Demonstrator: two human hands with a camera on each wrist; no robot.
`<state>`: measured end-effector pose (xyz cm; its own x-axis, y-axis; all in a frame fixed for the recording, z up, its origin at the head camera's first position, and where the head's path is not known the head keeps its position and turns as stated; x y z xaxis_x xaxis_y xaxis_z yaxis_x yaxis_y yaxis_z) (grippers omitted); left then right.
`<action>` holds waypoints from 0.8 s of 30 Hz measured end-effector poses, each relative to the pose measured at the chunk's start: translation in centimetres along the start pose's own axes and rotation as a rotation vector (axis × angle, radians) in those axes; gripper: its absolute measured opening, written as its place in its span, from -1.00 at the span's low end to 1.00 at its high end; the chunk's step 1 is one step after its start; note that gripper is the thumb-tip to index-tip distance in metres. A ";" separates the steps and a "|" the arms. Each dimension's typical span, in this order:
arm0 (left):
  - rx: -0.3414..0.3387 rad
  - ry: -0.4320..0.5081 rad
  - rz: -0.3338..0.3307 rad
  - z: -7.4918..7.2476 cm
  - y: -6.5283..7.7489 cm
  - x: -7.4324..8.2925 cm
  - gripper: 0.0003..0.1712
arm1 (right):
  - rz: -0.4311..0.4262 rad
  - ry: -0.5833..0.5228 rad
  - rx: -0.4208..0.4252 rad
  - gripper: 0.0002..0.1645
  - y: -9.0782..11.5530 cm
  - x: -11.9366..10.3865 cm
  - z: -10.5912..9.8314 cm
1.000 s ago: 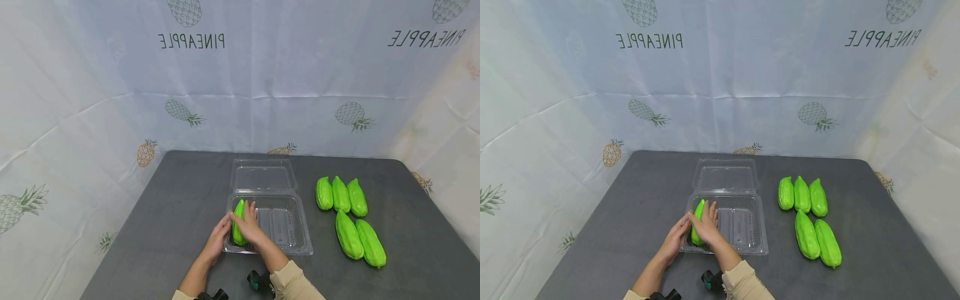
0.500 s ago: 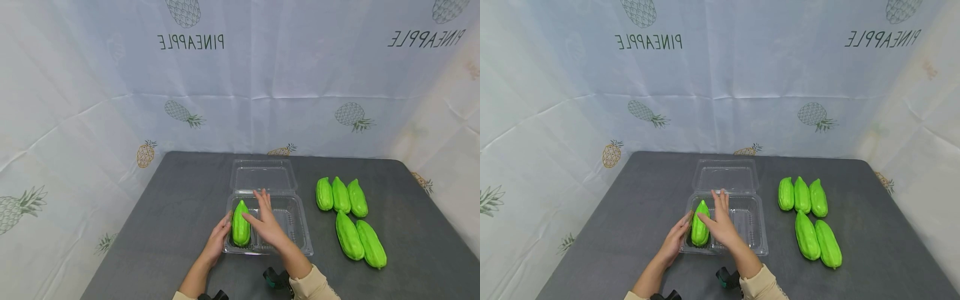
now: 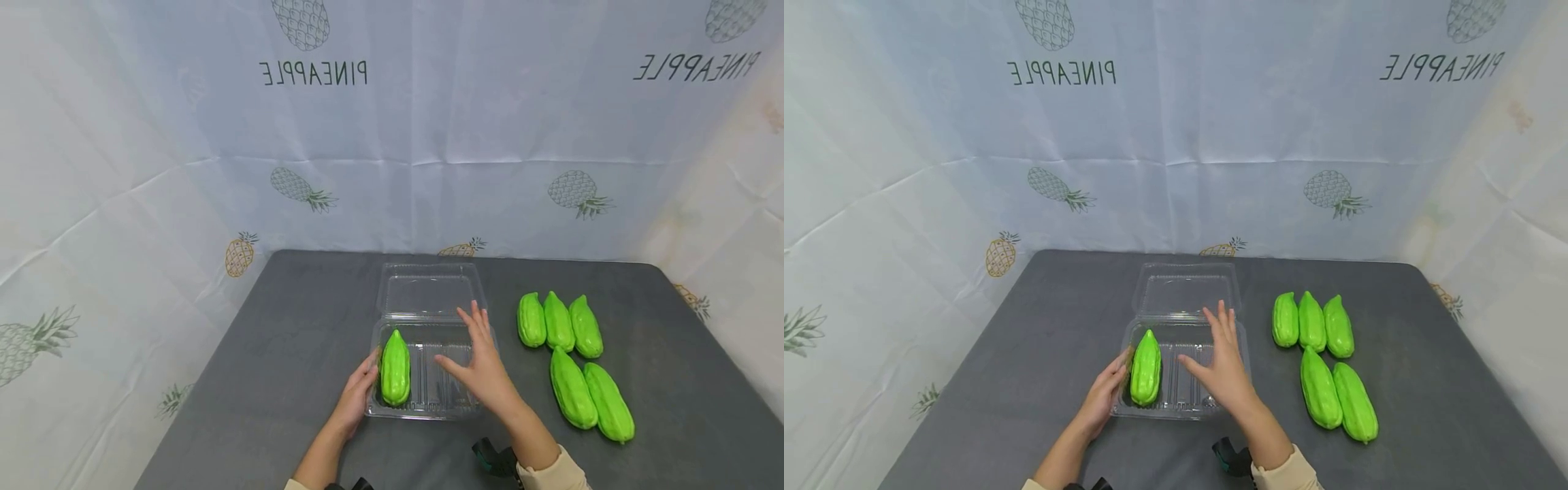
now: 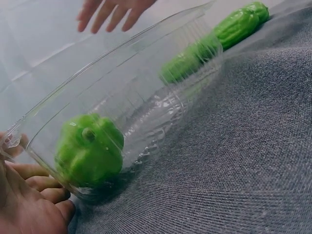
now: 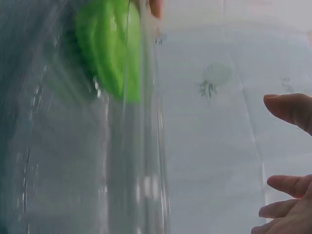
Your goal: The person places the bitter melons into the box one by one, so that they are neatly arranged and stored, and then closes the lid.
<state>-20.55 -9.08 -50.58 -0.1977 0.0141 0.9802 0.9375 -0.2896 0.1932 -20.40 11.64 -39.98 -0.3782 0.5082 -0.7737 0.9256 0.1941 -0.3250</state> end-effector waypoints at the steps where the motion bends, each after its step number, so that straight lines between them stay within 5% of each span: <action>1: -0.001 -0.003 0.002 0.0 0.0 0.0 -0.30 | -0.007 0.013 0.010 0.01 0.1 0.2 -0.4; 17: -0.016 0.009 0.011 -0.2 -0.1 0.2 -0.29 | 0.012 0.099 0.123 -0.08 3.9 5.0 -5.8; 24: -0.030 0.013 0.008 -0.1 0.0 0.0 -0.29 | 0.113 0.154 0.215 -0.15 6.3 7.6 -8.8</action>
<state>-20.58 -9.14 -50.60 -0.1942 -0.0012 0.9810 0.9300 -0.3183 0.1837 -17.34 24.17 -43.13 -0.2506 0.6408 -0.7257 0.9312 -0.0455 -0.3617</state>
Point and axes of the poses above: each hand's wrist, its own y-axis away from the middle knuckle, its own z-axis out of the palm, x = y × z, the point moved 7 cm from there along -y, towards the middle knuckle, and after that the axes turned 9 degrees about -z, right-handed, at the moved point
